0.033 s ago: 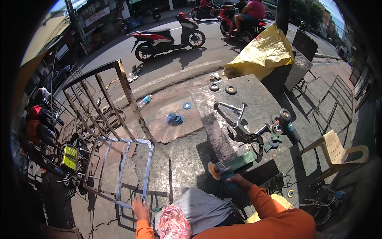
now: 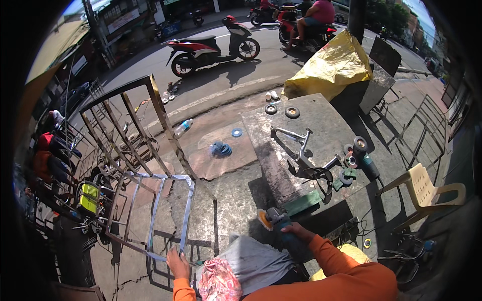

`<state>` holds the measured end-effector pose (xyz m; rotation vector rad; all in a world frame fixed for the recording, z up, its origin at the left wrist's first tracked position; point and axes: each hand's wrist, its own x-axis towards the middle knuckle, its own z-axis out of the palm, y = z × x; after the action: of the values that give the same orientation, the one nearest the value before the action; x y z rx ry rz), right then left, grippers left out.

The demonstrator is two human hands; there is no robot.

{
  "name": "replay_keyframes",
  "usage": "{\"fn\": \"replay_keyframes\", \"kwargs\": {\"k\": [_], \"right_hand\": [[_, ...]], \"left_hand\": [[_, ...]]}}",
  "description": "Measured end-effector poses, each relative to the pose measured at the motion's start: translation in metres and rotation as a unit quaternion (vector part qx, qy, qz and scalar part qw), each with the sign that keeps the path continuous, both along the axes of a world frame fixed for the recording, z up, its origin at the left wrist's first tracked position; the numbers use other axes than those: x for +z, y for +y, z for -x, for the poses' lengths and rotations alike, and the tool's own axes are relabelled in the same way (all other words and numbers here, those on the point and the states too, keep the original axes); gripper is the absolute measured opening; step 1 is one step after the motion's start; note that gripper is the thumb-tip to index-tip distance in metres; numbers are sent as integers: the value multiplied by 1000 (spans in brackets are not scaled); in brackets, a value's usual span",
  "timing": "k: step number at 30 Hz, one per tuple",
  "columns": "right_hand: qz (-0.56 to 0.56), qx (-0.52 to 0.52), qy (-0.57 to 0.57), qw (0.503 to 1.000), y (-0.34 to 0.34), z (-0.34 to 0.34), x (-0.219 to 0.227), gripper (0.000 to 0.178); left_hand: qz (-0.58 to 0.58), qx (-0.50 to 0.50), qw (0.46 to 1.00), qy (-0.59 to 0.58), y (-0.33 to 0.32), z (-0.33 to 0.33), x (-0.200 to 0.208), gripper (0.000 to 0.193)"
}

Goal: The person uses an angle grinder to smooth the edges and weld seams of a metal frame. The person holds the frame steady with one hand while operating the grinder with the other, moving along the joints and edges of the frame.

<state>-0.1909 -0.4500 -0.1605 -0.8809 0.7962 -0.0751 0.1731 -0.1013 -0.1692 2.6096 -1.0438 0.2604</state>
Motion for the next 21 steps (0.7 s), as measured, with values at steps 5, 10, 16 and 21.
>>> {"fn": "replay_keyframes", "kwargs": {"k": [5, 10, 16, 21], "right_hand": [[-26, 187, -46, 981, 55, -58, -12, 52], [37, 281, -97, 954, 97, -98, 11, 52], [-141, 190, -71, 969, 115, -97, 30, 45], [-142, -43, -195, 970, 100, -104, 40, 53]], "left_hand": [[-8, -54, 987, 153, 28, 54, 4, 41], [-121, -2, 970, 209, 46, 94, -22, 41], [129, -46, 989, 61, 31, 128, 14, 33], [229, -180, 843, 452, -49, 199, 73, 52]]}}
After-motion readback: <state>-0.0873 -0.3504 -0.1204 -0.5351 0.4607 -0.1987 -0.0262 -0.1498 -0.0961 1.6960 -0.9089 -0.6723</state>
